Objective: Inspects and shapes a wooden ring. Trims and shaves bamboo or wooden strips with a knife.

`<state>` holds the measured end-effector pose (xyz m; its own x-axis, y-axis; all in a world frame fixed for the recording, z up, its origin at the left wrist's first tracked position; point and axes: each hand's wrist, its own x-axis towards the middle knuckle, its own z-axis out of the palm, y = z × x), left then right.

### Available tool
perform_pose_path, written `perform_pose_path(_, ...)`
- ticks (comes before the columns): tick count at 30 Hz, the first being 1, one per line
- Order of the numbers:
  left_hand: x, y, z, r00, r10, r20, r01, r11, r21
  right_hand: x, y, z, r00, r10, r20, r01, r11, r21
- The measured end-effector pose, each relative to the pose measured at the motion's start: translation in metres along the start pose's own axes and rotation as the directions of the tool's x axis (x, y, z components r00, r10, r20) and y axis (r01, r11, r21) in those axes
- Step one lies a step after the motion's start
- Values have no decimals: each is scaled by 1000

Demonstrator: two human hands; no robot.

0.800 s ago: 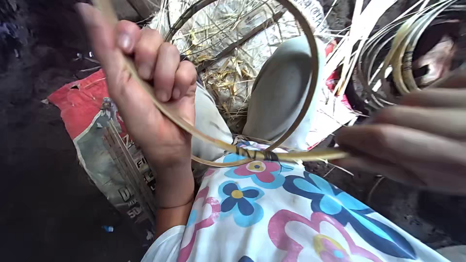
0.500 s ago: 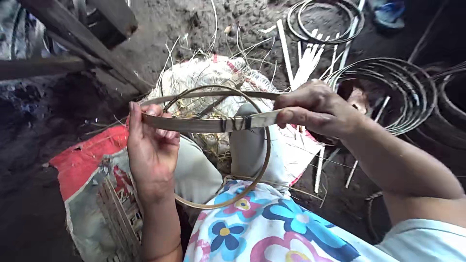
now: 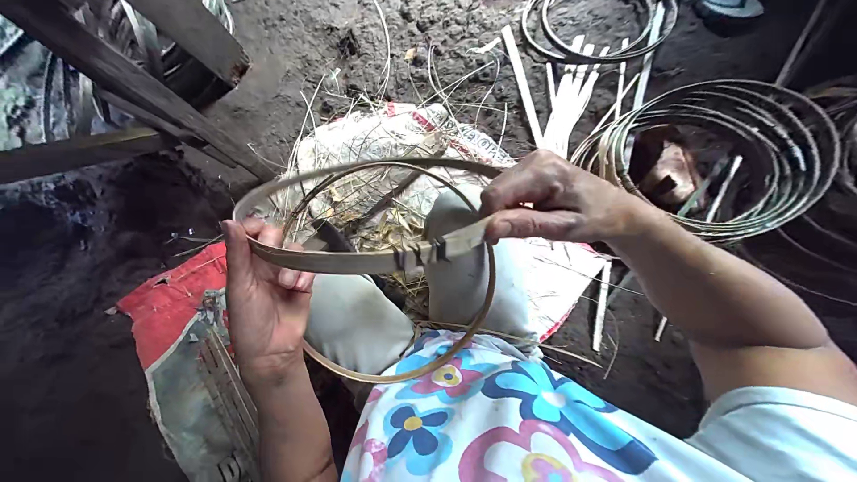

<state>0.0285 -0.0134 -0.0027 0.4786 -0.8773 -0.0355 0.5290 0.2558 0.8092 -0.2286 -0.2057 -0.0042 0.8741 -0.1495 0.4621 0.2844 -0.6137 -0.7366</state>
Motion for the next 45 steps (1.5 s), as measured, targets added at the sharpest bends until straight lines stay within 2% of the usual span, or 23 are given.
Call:
perform_pose_path(2,-7,5,-15,993,60,105,-76,985,155,-9,-12,8,998,-62,15,64,966,-251)
perform_pose_path(3,-13,8,-26,988,67,143,-100,967,236,-16,-21,16,994,-101,36,107,910,-400)
perform_pose_path(4,-21,11,-39,985,50,162,-100,942,320,-24,-30,24,990,-124,65,140,838,-528)
perform_pose_path(6,-38,18,-63,984,-25,174,-61,880,471,-41,-40,40,982,-151,115,189,733,-654)
perform_pose_path(9,-60,12,-93,973,-152,173,42,855,517,-59,-37,54,969,-209,132,244,734,-633)
perform_pose_path(12,-66,2,-105,979,-159,125,80,874,480,-56,-26,56,962,-226,154,272,732,-625)
perform_pose_path(14,-60,3,-106,993,-98,70,44,838,544,-49,-18,55,952,-248,177,303,717,-628)
perform_pose_path(16,-52,4,-110,998,59,-30,-21,708,706,-50,-16,58,935,-265,235,355,701,-619)
perform_pose_path(18,-46,0,-122,979,167,-119,-13,627,779,-64,-15,69,918,-268,293,393,709,-586)
perform_pose_path(21,-46,-18,-135,986,43,-159,87,683,725,-105,-3,94,900,-268,343,424,723,-545)
perform_pose_path(23,-49,-31,-126,978,16,-210,132,733,667,-132,5,105,896,-267,354,428,733,-529)
perform_pose_path(28,-31,-36,-119,983,18,-184,113,725,679,-168,17,126,917,-207,342,368,772,-519)
perform_pose_path(33,-18,-36,-105,996,43,-81,32,668,743,-152,25,138,933,-154,325,298,838,-457)
perform_pose_path(35,-16,-36,-105,998,62,-16,-23,592,806,-143,26,139,939,-142,314,282,841,-462)
perform_pose_path(37,-12,-36,-107,995,101,-10,-41,495,868,-137,28,137,947,-115,298,251,846,-470)
perform_pose_path(40,-8,-38,-109,988,147,-39,-25,409,912,-129,27,131,947,-56,315,212,847,-487)
perform_pose_path(45,-6,-38,-97,980,180,-83,30,277,960,-116,24,124,906,31,423,203,845,-495)
